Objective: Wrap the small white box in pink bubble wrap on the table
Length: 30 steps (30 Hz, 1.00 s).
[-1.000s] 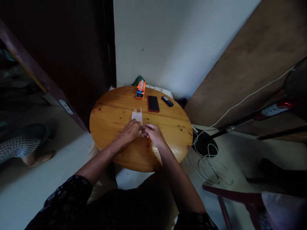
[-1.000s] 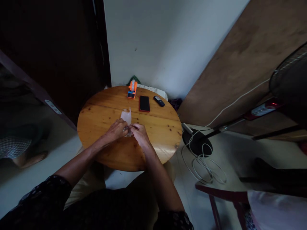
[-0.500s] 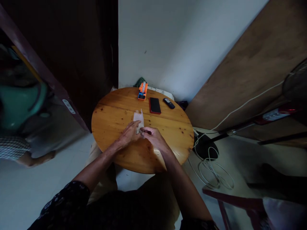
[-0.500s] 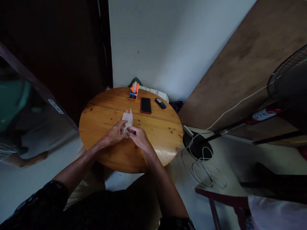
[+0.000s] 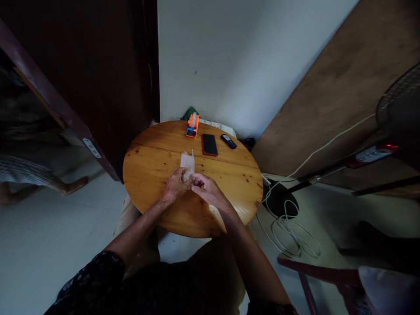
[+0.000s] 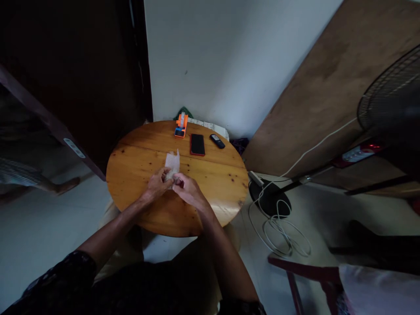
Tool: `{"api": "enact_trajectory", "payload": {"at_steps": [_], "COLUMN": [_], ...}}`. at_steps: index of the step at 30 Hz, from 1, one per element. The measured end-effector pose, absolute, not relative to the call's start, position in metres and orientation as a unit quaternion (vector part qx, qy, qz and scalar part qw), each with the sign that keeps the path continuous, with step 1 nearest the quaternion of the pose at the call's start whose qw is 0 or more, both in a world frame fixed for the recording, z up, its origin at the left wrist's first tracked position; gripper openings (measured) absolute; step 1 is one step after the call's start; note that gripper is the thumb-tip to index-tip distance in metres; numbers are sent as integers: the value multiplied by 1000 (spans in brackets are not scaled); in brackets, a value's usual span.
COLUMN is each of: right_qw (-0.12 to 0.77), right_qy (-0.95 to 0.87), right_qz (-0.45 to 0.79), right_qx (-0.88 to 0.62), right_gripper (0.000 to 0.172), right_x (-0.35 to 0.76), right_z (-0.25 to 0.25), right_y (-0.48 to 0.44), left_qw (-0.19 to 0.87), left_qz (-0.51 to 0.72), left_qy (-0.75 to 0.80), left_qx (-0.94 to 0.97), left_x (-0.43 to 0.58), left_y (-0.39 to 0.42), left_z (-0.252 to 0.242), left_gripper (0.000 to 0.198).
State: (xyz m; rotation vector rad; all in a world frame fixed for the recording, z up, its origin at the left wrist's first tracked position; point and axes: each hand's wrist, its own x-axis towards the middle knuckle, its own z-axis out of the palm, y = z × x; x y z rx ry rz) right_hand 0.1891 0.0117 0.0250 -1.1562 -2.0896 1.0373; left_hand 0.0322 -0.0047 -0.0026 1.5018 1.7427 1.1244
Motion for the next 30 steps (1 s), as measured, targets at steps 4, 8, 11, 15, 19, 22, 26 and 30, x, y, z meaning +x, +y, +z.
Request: {"api": "enact_trajectory", "payload": {"at_steps": [4,8,11,15,19,22,26,30], "right_qw": [327,350,353,351,364,359,334,295], "right_qy": [-731,-718,-715,-715,-733,-755,-787,-820], "right_qz": [391,365,363,367,343,314,273,228], "right_qx": [-454,-479,-482,-480,-461,-451,-442,-434], "right_gripper": [34,28,26,25,25,26,28,27], "right_x": [201,202,198,191,187,184,181,179], "right_z": [17,11,6,-2,-7,-7,-6,-2], "right_y": [16,25,34,42,43,42,41,45], "left_qw": [292,256,211,173,195,206,212,212], "left_qz": [452,446,414,377,351,353,367,393], "left_qy": [642,655,665,667,668,665,659,658], "left_qx": [546,554,585,619,627,626,621,606], "left_x": [34,35,36,35,32,32,33,36], "left_y": [-6,-10,-13,-14,-8,-4,-6,-12], "left_z": [-7,-6,-4,1,5,6,3,0], "left_gripper": [58,52,33,30,34,33,32,51]}}
